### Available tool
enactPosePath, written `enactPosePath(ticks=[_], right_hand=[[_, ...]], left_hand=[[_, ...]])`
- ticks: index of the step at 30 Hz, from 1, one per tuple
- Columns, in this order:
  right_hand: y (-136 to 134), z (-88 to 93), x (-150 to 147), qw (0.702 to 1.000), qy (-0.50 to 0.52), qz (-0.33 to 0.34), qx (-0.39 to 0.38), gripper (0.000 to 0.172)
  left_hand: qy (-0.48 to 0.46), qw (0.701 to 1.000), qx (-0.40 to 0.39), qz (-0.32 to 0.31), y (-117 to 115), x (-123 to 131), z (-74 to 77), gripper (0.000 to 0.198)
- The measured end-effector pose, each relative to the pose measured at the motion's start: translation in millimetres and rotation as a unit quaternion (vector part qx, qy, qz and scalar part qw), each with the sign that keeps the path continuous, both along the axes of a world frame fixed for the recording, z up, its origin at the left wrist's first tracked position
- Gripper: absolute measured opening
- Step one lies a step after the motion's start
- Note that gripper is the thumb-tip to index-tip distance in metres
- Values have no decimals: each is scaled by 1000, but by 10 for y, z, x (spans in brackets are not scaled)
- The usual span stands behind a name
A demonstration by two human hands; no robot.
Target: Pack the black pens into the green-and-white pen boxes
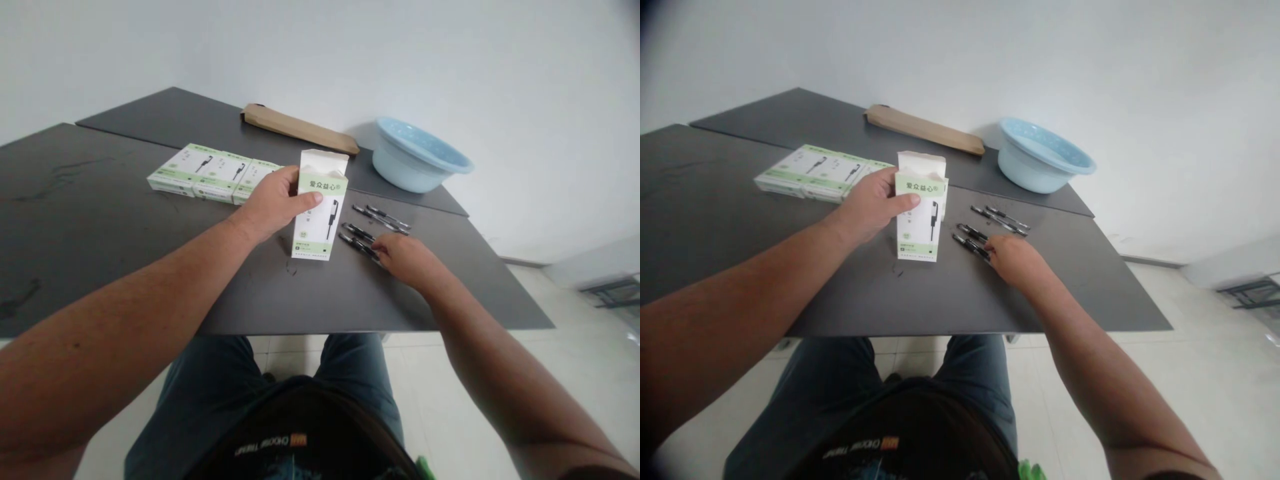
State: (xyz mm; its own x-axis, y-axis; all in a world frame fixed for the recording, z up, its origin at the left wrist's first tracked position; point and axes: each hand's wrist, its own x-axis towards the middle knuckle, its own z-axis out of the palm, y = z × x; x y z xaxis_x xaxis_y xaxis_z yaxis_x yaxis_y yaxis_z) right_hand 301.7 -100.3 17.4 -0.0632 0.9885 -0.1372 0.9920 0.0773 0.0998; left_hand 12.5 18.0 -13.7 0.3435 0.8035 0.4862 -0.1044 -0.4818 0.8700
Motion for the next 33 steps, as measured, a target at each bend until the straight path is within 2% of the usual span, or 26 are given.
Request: enactPosePath(ticks=[4,11,19,28,30,33], right_hand=[[84,-49,-68,1000,11,-1,19,38],[227,11,-330,999,-1,22,39,34],[440,-1,-494,998,-12,59,-8,29],[356,11,-542,999,-6,47,-8,25],[316,78,-511,999,-4,50,2,23],[241,279,-371,996,42,27,72,18]], left_hand=[[-2,1000,0,3,-6,-5,2,32],[9,1000,3,16,-19,-17,24,32],[36,999,23,17,-46,-36,90,34],[104,991,64,61,-105,-42,144,32],[84,993,63,58,-128,-23,133,49],[49,996,56,40,-184,0,118,98]])
